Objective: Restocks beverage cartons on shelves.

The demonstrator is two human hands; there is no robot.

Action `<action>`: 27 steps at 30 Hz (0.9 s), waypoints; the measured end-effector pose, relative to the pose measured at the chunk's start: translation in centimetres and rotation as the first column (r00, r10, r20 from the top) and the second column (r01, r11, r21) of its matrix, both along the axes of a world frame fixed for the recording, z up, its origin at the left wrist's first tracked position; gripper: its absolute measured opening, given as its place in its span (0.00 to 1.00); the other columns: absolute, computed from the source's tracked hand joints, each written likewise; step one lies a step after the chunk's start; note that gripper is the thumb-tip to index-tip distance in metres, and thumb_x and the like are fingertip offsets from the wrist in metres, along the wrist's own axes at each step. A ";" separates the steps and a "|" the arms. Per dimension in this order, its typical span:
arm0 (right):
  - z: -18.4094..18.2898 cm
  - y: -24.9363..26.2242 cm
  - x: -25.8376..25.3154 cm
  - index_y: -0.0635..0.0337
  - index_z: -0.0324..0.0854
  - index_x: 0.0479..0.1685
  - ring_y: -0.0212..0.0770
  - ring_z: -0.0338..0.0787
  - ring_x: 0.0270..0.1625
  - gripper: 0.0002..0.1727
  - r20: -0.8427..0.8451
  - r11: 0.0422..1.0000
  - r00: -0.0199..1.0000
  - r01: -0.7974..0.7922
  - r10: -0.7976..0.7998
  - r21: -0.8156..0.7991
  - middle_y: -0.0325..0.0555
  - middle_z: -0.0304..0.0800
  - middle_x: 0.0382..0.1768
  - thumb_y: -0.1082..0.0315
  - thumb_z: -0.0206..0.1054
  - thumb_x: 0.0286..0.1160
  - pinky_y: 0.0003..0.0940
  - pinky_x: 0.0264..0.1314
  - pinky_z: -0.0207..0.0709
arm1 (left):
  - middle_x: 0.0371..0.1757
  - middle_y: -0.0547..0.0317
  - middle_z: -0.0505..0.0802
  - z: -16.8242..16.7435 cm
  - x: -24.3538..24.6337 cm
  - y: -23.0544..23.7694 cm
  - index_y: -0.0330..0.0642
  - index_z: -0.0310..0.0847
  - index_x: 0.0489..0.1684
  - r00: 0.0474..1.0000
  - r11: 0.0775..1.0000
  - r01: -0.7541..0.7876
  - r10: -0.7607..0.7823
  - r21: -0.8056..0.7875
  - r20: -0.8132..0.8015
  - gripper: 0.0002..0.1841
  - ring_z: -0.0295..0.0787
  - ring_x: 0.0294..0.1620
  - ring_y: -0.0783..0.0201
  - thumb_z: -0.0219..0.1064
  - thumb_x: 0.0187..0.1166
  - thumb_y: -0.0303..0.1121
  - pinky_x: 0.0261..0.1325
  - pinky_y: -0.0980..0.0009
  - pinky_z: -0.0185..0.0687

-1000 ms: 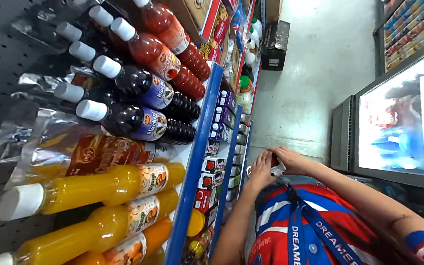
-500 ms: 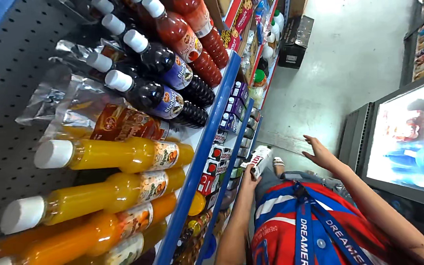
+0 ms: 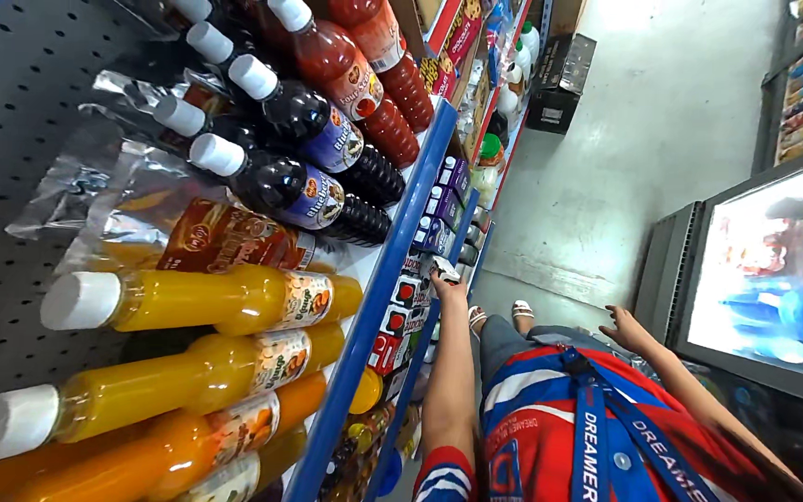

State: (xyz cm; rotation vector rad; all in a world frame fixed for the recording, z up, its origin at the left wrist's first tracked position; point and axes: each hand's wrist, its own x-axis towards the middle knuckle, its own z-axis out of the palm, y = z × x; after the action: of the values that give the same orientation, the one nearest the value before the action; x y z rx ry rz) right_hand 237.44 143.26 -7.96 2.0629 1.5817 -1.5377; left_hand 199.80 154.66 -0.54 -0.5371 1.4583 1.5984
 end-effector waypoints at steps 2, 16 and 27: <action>0.1 0.0 0.4 0.75 0.56 0.86 0.72 0.75 0.78 0.40 0.008 1.000 1.000 0.012 -0.012 -0.013 0.80 0.67 0.79 0.64 0.71 0.80 0.60 0.81 0.67 | 0.92 0.42 0.56 -0.5 -0.4 1.2 0.41 0.46 0.92 0.999 1.000 -0.013 0.013 -0.002 -0.030 0.31 0.55 0.89 0.47 0.44 0.94 0.46 0.84 0.44 0.58; -0.4 1.3 -0.4 0.74 0.57 0.86 0.70 0.75 0.79 0.40 0.023 0.998 0.999 -0.025 0.027 -0.059 0.78 0.70 0.78 0.64 0.71 0.80 0.59 0.82 0.66 | 0.74 0.31 0.77 -2.5 -1.3 2.8 0.28 0.61 0.82 0.915 0.933 0.332 -0.355 -0.141 -0.192 0.25 0.79 0.67 0.47 0.52 0.92 0.35 0.66 0.53 0.77; 1.0 8.3 -10.8 0.73 0.62 0.84 0.70 0.76 0.78 0.36 -0.037 0.890 0.890 -0.455 0.455 0.004 0.77 0.69 0.79 0.63 0.69 0.82 0.58 0.81 0.68 | 0.56 0.31 0.87 -12.2 -4.4 -25.7 0.23 0.73 0.72 0.798 0.696 0.482 -0.600 -0.532 -0.062 0.20 0.86 0.49 0.49 0.52 0.93 0.31 0.57 0.56 0.82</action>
State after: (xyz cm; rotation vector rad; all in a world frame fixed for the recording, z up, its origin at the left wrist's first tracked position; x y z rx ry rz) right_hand 226.65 151.54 -6.95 1.5080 1.8971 -1.4029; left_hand 195.38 128.98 -12.74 -0.1489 1.9968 0.8184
